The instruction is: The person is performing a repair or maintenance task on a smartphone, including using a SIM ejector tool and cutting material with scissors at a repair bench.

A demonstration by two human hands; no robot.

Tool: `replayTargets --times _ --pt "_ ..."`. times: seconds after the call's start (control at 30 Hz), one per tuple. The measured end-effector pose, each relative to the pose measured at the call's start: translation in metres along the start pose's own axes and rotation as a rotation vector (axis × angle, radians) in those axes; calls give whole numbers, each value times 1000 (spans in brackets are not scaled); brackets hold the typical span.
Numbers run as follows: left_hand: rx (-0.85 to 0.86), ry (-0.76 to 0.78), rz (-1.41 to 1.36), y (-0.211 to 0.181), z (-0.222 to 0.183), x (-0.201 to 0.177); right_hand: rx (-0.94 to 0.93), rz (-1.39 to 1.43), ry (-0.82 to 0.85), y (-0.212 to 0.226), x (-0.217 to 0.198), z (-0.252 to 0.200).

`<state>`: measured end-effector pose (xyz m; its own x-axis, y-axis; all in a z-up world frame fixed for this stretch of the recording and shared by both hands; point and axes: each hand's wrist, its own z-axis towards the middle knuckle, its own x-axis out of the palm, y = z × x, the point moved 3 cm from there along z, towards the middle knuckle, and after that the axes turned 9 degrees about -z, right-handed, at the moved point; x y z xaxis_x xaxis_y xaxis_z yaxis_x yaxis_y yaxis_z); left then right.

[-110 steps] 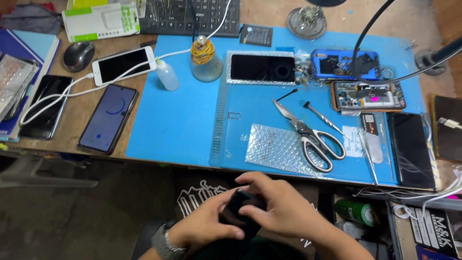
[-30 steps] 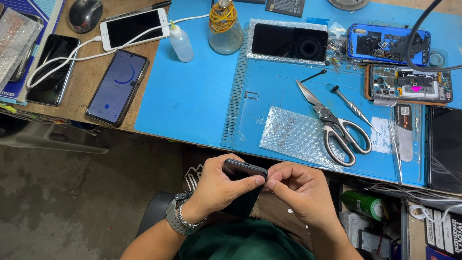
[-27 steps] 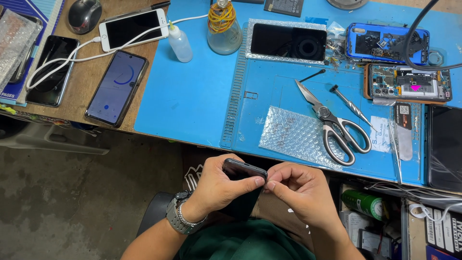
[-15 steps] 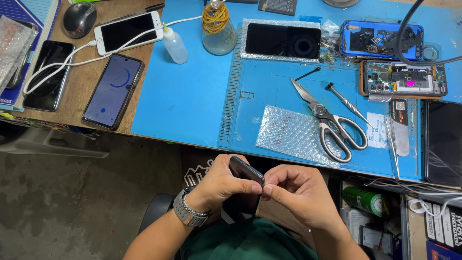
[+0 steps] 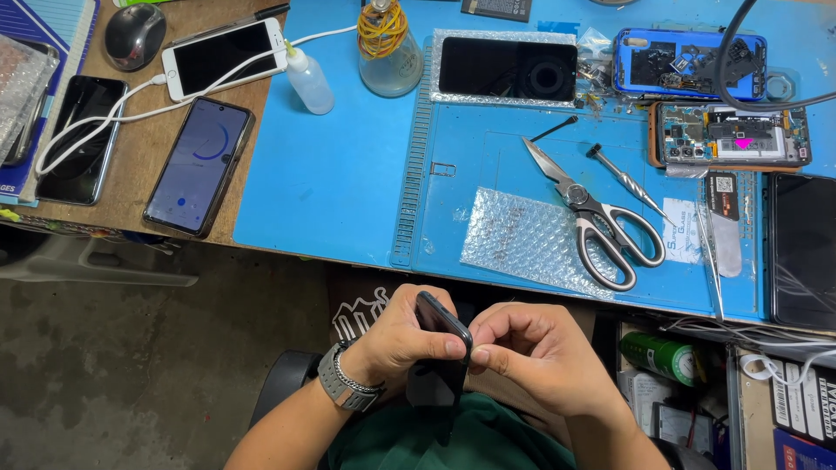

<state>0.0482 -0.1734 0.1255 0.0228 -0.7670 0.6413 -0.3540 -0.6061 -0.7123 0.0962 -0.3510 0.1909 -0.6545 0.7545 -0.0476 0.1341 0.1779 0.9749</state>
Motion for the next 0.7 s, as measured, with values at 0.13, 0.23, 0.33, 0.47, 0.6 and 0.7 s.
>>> replayTargets --times 0.13,0.23,0.33,0.47,0.6,0.7 --pt "263 40 183 -11 -6 -1 -90 -228 -289 0 2 1" --pt "567 134 241 -35 -20 20 -357 -450 -648 11 9 -17" --pt "906 171 427 -55 -33 42 -668 -463 -658 9 25 -36" --pt "1261 190 846 -54 -43 48 -857 -354 -647 -1 38 -38" --pt "1354 250 984 -57 -45 51 -986 -258 -639 -9 34 -30" --pt "1433 259 1010 -64 -45 54 -1000 -181 -619 -9 29 -27"
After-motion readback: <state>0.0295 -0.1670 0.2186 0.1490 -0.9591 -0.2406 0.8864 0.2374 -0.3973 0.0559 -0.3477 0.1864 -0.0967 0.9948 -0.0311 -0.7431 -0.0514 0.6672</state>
